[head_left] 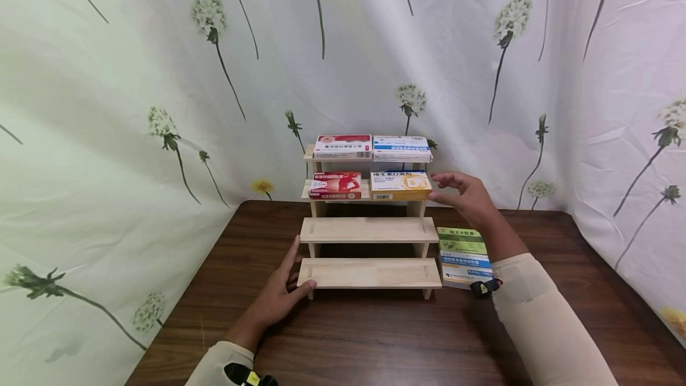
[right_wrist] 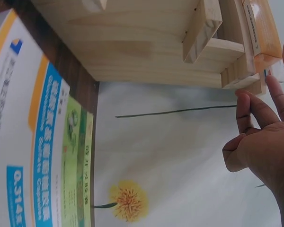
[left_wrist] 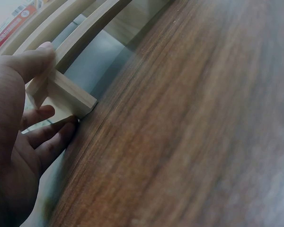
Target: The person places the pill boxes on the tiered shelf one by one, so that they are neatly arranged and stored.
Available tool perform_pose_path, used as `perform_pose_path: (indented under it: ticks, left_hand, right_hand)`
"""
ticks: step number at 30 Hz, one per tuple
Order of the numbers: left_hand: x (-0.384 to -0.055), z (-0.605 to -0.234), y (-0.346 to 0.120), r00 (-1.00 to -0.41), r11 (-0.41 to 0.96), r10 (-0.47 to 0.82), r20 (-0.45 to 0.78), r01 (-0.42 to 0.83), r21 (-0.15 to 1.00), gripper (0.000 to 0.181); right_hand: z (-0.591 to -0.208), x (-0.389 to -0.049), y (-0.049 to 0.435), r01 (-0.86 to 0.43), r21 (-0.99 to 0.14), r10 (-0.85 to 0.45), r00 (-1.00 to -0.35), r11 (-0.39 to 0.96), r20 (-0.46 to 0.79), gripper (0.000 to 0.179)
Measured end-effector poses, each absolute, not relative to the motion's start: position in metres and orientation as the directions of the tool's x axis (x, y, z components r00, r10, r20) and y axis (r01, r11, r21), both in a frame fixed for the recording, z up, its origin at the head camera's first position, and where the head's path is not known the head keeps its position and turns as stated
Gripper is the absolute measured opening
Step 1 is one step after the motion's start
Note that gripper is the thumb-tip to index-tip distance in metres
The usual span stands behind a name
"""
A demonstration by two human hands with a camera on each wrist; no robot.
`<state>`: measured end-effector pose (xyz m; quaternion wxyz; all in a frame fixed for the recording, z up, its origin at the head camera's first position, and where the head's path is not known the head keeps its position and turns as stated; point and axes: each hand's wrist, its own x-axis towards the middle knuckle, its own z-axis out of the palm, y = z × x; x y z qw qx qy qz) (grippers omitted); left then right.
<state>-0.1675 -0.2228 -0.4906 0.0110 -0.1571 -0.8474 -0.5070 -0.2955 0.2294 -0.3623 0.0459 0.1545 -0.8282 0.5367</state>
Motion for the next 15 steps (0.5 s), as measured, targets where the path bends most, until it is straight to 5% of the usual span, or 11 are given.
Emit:
perform_pose_path:
  ticks: [15]
  left_hand:
    - [-0.168,-0.489,-0.222,-0.951,0.438,0.256,0.172,0.273,0.857,0.102]
  right_hand:
    - [-0.373,-0.287,0.257,-0.248,-0.865,-0.173,-0.966,0.436,0.19,0.057]
